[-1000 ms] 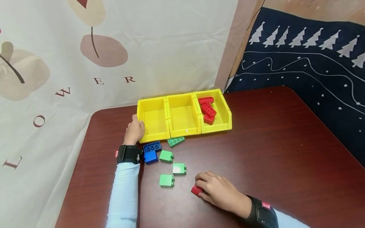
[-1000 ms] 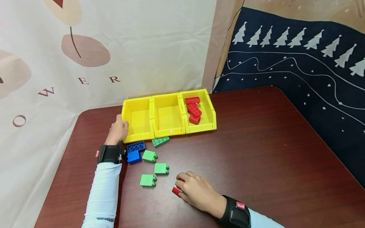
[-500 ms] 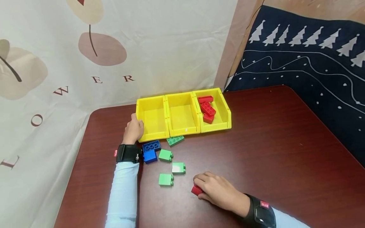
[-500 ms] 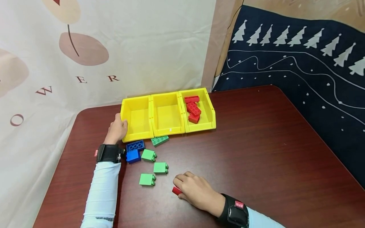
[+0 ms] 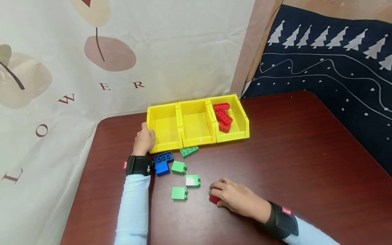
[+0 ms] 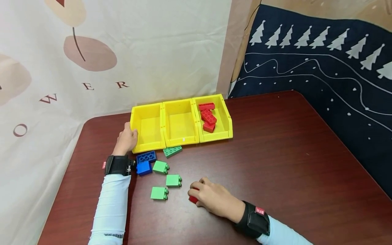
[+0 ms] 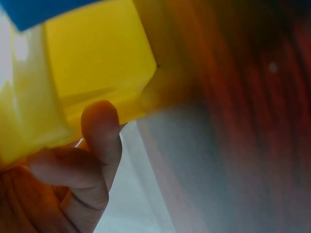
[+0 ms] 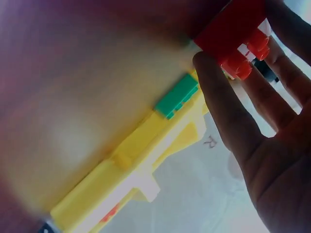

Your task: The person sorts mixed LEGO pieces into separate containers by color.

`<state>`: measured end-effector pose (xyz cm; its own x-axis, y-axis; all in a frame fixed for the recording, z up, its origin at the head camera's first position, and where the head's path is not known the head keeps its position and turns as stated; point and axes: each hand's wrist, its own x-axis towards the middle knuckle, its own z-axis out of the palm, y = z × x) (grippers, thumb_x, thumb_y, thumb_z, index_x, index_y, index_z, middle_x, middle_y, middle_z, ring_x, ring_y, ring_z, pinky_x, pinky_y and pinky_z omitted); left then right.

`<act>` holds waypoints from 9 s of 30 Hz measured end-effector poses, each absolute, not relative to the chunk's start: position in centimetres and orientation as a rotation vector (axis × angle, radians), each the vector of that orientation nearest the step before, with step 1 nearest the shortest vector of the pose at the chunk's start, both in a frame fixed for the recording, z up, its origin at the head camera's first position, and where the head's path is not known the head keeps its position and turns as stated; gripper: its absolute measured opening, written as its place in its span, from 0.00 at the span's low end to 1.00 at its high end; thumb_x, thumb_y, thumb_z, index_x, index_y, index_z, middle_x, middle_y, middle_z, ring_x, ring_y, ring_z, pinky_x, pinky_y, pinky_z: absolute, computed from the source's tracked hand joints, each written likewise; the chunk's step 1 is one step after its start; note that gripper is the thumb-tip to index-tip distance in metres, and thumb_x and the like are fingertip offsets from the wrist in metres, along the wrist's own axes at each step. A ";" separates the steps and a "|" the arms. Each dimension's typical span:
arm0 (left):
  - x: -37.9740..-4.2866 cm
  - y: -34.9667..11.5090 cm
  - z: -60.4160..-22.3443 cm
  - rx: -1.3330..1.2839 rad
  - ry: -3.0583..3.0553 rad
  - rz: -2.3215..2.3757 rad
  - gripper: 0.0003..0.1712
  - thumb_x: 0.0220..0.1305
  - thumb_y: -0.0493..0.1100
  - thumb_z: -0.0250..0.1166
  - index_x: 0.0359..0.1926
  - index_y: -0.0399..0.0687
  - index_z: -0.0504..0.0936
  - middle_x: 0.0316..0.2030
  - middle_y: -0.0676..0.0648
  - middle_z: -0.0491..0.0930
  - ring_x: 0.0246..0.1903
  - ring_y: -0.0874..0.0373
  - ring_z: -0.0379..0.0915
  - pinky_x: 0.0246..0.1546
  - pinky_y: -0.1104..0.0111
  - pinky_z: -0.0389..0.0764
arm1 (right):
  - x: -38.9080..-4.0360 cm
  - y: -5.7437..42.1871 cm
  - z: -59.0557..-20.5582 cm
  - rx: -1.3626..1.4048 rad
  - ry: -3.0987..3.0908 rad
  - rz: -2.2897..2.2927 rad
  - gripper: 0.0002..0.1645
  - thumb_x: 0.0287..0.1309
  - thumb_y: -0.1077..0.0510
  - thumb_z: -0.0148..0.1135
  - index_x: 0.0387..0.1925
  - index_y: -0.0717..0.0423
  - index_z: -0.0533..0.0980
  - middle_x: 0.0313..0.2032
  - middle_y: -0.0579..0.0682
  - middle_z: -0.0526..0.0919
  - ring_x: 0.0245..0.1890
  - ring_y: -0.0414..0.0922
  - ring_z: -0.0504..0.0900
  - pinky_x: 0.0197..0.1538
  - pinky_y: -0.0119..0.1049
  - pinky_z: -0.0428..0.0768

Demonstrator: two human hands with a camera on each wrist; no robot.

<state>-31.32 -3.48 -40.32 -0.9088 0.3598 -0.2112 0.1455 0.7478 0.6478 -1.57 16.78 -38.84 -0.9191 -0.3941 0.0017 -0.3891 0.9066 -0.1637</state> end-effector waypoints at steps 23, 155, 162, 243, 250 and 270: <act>-31.3 -3.6 -40.4 0.373 2.604 0.948 0.28 0.79 0.48 0.41 0.71 0.42 0.48 0.45 0.34 0.72 0.37 0.42 0.76 0.45 0.54 0.81 | -18.6 30.2 -30.7 0.254 2.958 -0.437 0.29 0.60 0.49 0.67 0.61 0.55 0.76 0.54 0.59 0.80 0.50 0.55 0.76 0.54 0.49 0.81; -31.6 -3.4 -40.0 0.340 2.603 0.949 0.28 0.79 0.48 0.42 0.72 0.44 0.48 0.45 0.35 0.72 0.36 0.43 0.77 0.46 0.54 0.82 | -17.2 28.6 -31.0 0.163 3.166 -0.598 0.15 0.55 0.61 0.71 0.45 0.60 0.82 0.45 0.58 0.85 0.42 0.54 0.80 0.49 0.48 0.83; -31.4 -3.4 -40.1 0.354 2.613 0.939 0.28 0.79 0.48 0.41 0.72 0.43 0.48 0.44 0.34 0.73 0.35 0.42 0.77 0.40 0.56 0.81 | -20.2 24.3 -30.8 0.036 3.130 -0.589 0.12 0.58 0.59 0.68 0.44 0.58 0.82 0.43 0.55 0.85 0.42 0.51 0.79 0.51 0.43 0.82; -31.5 -3.4 -40.2 0.351 2.626 0.938 0.27 0.79 0.48 0.43 0.71 0.43 0.50 0.44 0.35 0.73 0.36 0.42 0.76 0.41 0.56 0.79 | -12.9 11.5 -38.6 -0.542 3.124 -0.435 0.06 0.58 0.58 0.69 0.38 0.53 0.84 0.45 0.52 0.84 0.43 0.46 0.83 0.45 0.35 0.84; -31.4 -3.3 -39.9 0.364 2.623 0.937 0.28 0.78 0.47 0.43 0.71 0.42 0.49 0.44 0.34 0.73 0.37 0.41 0.76 0.43 0.55 0.79 | -13.7 14.0 -35.5 -0.505 3.154 -0.656 0.08 0.55 0.59 0.71 0.38 0.55 0.84 0.45 0.53 0.84 0.42 0.44 0.85 0.42 0.30 0.84; -31.4 -3.2 -40.2 0.329 2.601 0.950 0.28 0.78 0.49 0.43 0.72 0.45 0.49 0.46 0.35 0.73 0.38 0.42 0.76 0.48 0.54 0.80 | -23.0 21.2 -33.4 0.106 3.066 -0.596 0.12 0.59 0.57 0.69 0.41 0.60 0.83 0.45 0.57 0.81 0.43 0.52 0.78 0.47 0.41 0.81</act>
<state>-31.39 -3.17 -40.15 -0.9111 0.3315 -0.2449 0.0957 0.7481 0.6566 -23.02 21.19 -33.37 -0.9976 0.0632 -0.0294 0.0696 0.9248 -0.3739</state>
